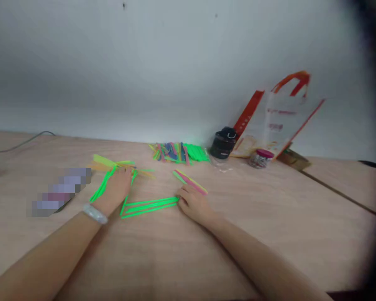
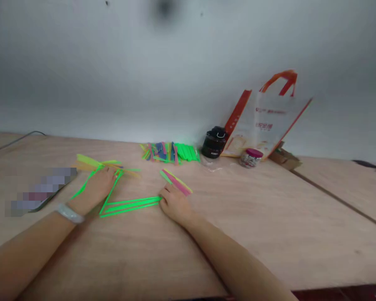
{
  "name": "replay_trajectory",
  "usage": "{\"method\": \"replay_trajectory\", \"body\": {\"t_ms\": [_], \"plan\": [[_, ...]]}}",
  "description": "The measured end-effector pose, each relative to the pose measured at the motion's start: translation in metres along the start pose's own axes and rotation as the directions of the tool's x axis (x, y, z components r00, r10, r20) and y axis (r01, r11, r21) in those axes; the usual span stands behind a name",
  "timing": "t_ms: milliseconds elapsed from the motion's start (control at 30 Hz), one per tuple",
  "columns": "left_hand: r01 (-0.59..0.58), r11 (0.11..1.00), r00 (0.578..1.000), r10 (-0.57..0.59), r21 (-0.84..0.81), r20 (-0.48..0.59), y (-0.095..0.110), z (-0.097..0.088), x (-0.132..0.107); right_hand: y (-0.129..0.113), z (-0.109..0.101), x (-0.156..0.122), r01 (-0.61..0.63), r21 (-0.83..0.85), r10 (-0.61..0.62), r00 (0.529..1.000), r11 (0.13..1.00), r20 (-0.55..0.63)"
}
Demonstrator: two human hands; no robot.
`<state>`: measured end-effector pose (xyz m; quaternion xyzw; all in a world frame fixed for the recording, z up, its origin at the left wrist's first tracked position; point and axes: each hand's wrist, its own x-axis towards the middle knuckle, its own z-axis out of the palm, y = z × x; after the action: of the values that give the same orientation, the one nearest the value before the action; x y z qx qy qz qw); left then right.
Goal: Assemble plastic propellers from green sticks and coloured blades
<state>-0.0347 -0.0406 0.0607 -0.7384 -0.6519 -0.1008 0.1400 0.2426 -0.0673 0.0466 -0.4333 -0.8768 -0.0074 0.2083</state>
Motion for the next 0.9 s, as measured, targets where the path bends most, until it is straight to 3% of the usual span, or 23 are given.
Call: {"method": "replay_trajectory", "body": {"t_ms": [133, 300, 400, 500, 600, 733, 900], "plan": [[0.025, 0.997, 0.999, -0.022, -0.078, 0.043, -0.004, 0.0, 0.002, 0.0, 0.0, 0.0, -0.027, 0.061, 0.026, 1.0, 0.998, 0.017], [-0.005, 0.97, 0.996, -0.016, -0.244, -0.087, 0.015, -0.014, -0.002, 0.001, 0.0, 0.003, -0.134, 0.267, 0.156, 0.986, 0.954, -0.065], [-0.132, 0.902, 0.983, 0.065, -0.41, -0.173, 0.038, -0.022, -0.013, 0.002, 0.002, 0.007, -0.245, 0.524, 0.338, 0.937, 0.816, -0.087], [-0.31, 0.813, 0.947, 0.218, -0.492, -0.237, 0.063, -0.026, -0.029, 0.001, 0.003, 0.01, -0.331, 0.775, 0.459, 0.887, 0.538, 0.06], [-0.398, 0.768, 0.917, 0.343, -0.501, -0.202, 0.08, -0.025, -0.041, -0.002, 0.003, 0.009, -0.379, 0.854, 0.401, 0.888, 0.357, 0.226], [-0.395, 0.772, 0.914, 0.387, -0.498, -0.127, 0.087, -0.02, -0.047, -0.009, 0.002, 0.005, -0.388, 0.858, 0.301, 0.908, 0.338, 0.292], [-0.372, 0.781, 0.922, 0.372, -0.501, -0.105, 0.087, -0.018, -0.047, -0.016, 0.005, 0.003, -0.433, 0.85, 0.314, 0.886, 0.3, 0.34]]}}
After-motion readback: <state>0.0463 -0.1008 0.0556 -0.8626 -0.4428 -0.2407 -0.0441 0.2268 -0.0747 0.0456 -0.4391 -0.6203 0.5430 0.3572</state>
